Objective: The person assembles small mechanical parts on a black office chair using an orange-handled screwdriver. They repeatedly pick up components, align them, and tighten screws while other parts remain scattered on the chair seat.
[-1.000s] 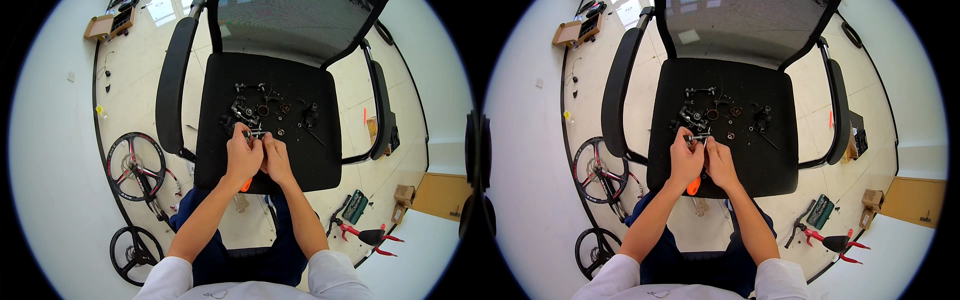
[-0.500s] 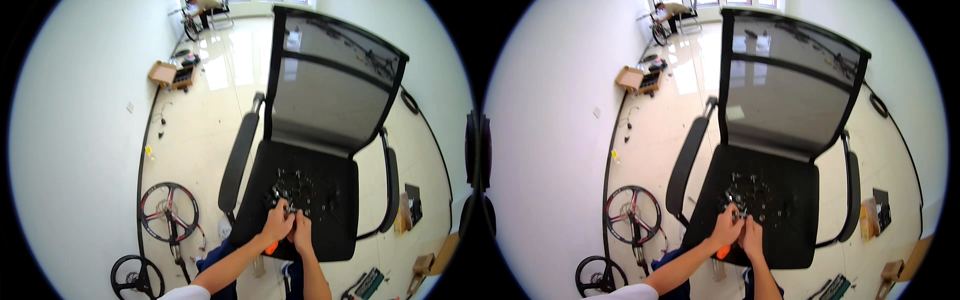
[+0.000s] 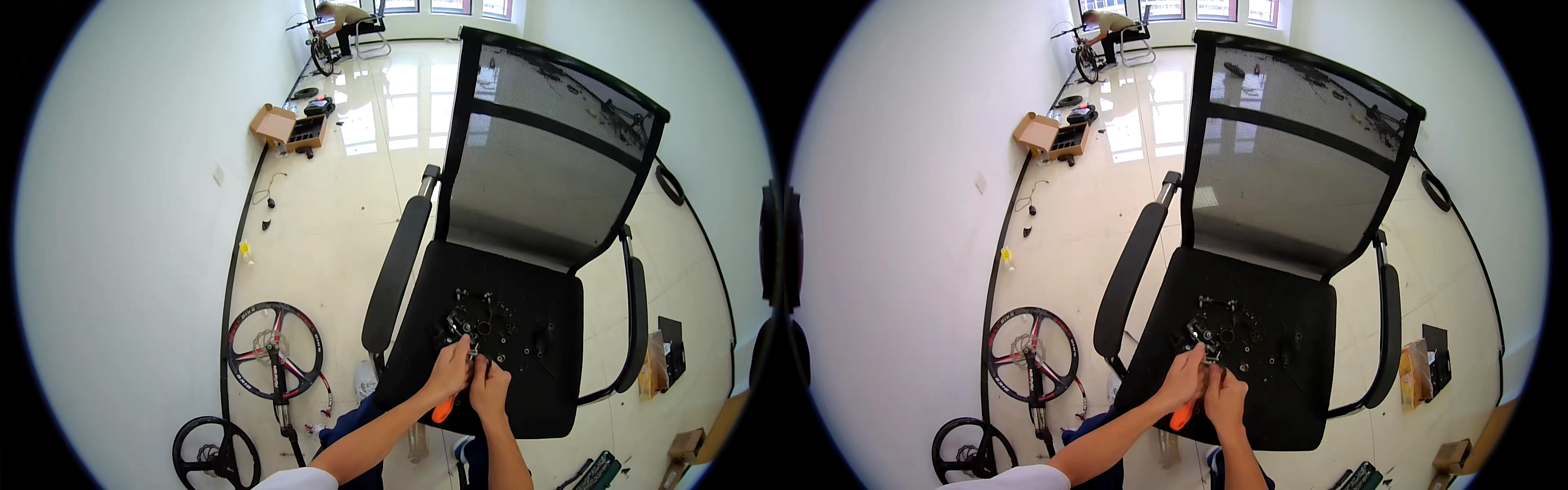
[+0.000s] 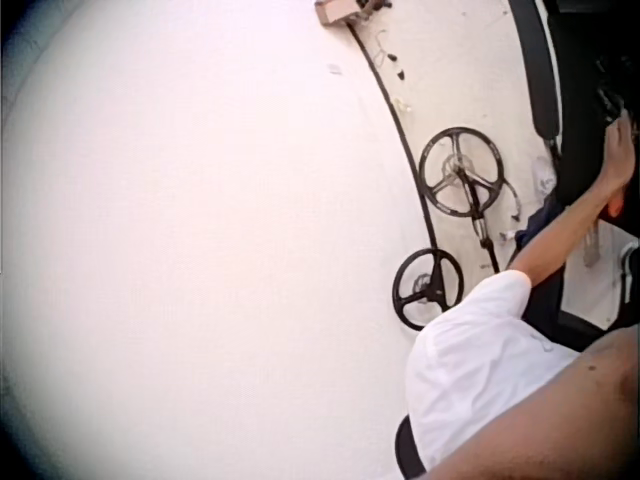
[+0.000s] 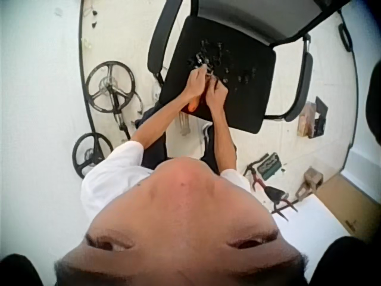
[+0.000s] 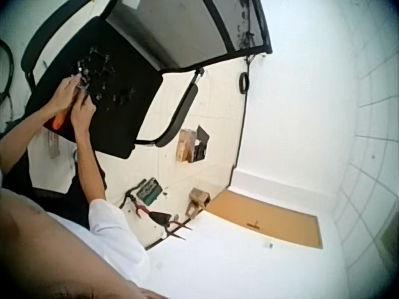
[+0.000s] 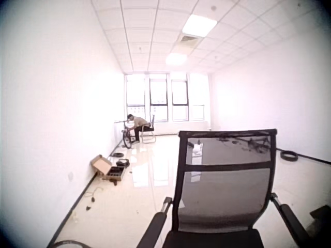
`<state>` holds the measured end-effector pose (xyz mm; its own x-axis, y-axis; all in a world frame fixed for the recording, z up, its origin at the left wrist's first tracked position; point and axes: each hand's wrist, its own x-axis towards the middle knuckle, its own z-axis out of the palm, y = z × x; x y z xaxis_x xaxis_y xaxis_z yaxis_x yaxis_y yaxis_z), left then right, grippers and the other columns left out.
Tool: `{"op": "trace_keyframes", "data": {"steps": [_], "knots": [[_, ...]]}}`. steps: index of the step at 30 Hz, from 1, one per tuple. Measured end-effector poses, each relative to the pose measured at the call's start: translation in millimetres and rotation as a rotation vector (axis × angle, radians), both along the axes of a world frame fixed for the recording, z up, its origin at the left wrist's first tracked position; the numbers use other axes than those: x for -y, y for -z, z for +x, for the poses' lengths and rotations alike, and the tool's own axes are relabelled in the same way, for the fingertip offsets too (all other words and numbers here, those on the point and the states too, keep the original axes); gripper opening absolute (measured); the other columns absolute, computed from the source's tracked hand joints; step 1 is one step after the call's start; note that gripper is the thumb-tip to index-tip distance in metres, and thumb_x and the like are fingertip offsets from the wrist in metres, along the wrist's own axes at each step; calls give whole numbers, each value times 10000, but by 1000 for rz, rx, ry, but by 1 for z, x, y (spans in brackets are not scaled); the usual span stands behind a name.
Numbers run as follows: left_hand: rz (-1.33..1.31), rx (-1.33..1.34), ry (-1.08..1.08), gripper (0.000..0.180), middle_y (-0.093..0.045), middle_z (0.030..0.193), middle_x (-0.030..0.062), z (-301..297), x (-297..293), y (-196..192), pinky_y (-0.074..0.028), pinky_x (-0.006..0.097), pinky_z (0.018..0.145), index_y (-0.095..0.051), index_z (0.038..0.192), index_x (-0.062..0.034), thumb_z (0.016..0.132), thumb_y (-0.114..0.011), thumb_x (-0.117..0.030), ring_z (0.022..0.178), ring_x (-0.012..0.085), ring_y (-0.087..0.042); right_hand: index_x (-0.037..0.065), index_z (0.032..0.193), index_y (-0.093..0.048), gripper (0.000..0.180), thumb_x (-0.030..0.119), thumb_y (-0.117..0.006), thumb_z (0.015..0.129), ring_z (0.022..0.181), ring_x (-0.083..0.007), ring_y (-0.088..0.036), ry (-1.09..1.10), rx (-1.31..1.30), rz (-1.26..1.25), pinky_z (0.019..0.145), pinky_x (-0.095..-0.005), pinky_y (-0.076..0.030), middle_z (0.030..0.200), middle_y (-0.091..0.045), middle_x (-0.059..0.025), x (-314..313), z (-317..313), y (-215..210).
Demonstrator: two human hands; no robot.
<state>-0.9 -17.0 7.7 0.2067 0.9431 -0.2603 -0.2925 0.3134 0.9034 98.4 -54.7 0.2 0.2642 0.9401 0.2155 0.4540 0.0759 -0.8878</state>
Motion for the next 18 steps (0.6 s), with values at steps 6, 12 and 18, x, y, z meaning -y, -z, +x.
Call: {"op": "trace_keyframes", "data": {"steps": [6, 12, 18], "knots": [[-504, 273, 337, 422, -235, 488, -59, -26, 2, -22, -172, 232, 314, -411, 778, -154, 1025, -391, -496, 347, 62, -200, 1, 680, -529, 237, 103, -662, 848, 451, -328, -551, -140, 289, 82, 436, -365, -387, 516, -515, -165, 4, 24, 2], [-626, 286, 531, 469, -238, 489, -69, -42, -2, -19, -174, 214, 297, -389, 725, -144, 1011, -413, -515, 340, 47, -206, 52, 657, -483, 285, 117, -740, 761, 443, -318, -536, -255, 481, 263, 429, -387, -383, 502, -479, -142, 4, 34, -1], [-524, 224, 222, 436, -277, 503, -64, -23, 11, -9, -202, 235, 318, -416, 733, -138, 1022, -420, -465, 342, 63, -249, 4, 714, -517, 258, 135, -616, 912, 456, -330, -522, -119, 126, 69, 443, -373, -372, 537, -511, -154, 8, 11, 19]]}}
